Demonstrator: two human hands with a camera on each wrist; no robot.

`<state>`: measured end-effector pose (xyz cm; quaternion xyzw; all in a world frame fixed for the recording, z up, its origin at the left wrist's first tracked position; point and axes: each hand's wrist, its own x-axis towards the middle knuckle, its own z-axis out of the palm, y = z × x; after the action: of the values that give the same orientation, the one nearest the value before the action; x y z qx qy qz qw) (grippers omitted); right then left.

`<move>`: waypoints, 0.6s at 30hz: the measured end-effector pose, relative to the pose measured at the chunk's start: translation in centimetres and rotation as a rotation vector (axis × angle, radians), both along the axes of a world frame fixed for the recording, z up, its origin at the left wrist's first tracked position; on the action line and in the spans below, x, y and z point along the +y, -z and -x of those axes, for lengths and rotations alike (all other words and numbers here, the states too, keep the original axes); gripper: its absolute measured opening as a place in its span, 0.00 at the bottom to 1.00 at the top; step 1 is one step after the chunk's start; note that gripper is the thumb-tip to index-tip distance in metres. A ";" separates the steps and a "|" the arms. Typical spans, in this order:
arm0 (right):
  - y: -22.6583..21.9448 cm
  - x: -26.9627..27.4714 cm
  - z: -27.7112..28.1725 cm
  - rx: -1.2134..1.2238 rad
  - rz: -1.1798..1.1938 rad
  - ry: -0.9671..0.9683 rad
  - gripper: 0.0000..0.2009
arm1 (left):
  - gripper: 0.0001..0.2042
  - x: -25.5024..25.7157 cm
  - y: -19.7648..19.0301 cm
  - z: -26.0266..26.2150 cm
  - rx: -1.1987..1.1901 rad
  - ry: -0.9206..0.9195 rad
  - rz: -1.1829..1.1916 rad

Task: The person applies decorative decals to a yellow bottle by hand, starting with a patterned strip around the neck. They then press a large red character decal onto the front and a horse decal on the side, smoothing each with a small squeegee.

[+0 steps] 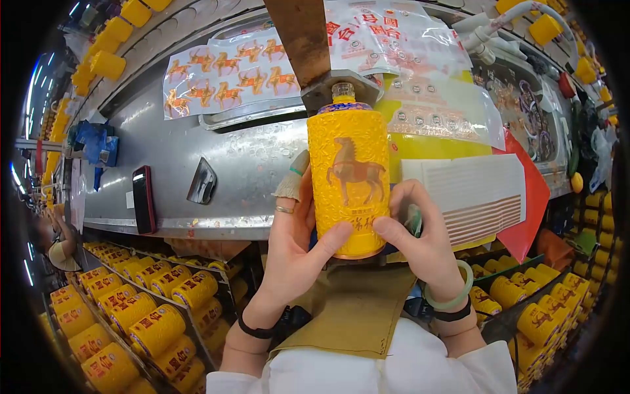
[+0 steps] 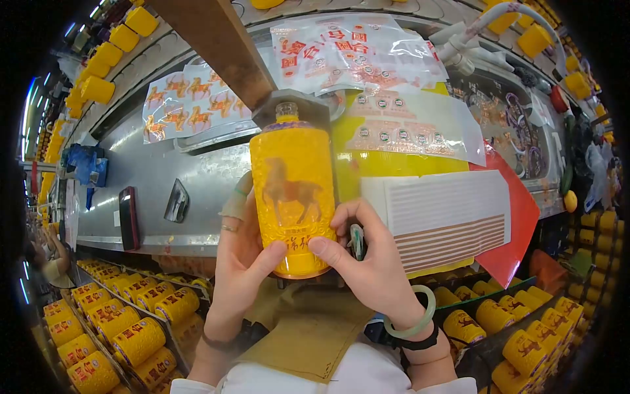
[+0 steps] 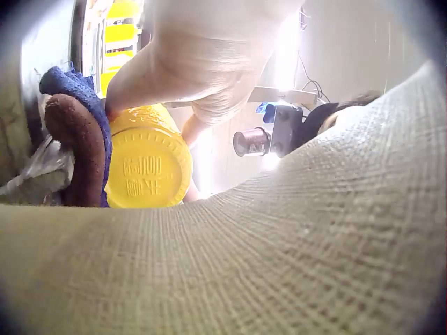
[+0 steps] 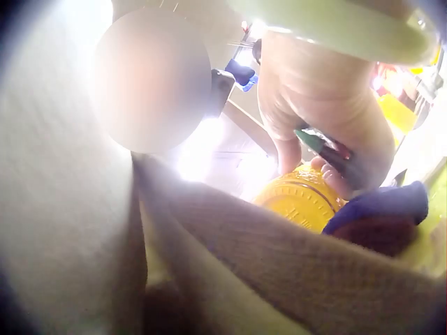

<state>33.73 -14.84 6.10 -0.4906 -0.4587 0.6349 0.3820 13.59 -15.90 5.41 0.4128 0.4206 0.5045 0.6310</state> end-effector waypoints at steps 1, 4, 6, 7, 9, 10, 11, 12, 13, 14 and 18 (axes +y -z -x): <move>-0.3 0.0 0.0 0.002 0.022 0.004 0.15 | 0.44 0.0 -0.1 0.0 -0.018 -0.003 0.012; -0.2 0.3 -0.1 0.009 0.035 0.008 0.15 | 0.43 0.2 -0.3 0.0 -0.083 -0.019 0.042; -0.1 0.3 -0.2 0.013 0.028 0.008 0.15 | 0.43 0.2 -0.3 -0.1 -0.130 -0.032 0.061; -0.1 0.2 -0.2 0.015 0.019 0.005 0.15 | 0.43 0.1 -0.2 -0.1 -0.121 -0.029 0.050; -0.1 0.1 -0.1 0.018 0.009 0.004 0.15 | 0.43 0.0 0.0 -0.1 -0.112 -0.025 0.038; -0.1 0.1 -0.1 0.014 0.013 0.003 0.15 | 0.43 0.0 0.2 -0.1 -0.071 -0.018 0.013; -0.1 0.1 -0.1 0.009 0.015 0.001 0.15 | 0.44 -0.1 0.4 -0.1 -0.030 -0.010 -0.012; 0.0 0.0 0.0 0.009 0.016 0.001 0.15 | 0.44 -0.1 0.3 -0.1 -0.030 -0.010 -0.012; 0.1 0.1 0.1 0.002 -0.013 0.003 0.15 | 0.44 -0.1 0.1 -0.2 -0.022 -0.010 -0.005; 0.2 0.0 0.1 -0.006 -0.041 0.005 0.15 | 0.44 -0.1 0.0 -0.2 -0.015 -0.010 0.003; 0.3 0.0 0.1 0.003 -0.037 0.008 0.15 | 0.44 -0.1 0.1 -0.1 -0.016 -0.011 -0.005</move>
<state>33.65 -14.84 5.78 -0.4842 -0.4680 0.6254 0.3941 13.72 -16.01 5.29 0.4080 0.4167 0.5124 0.6304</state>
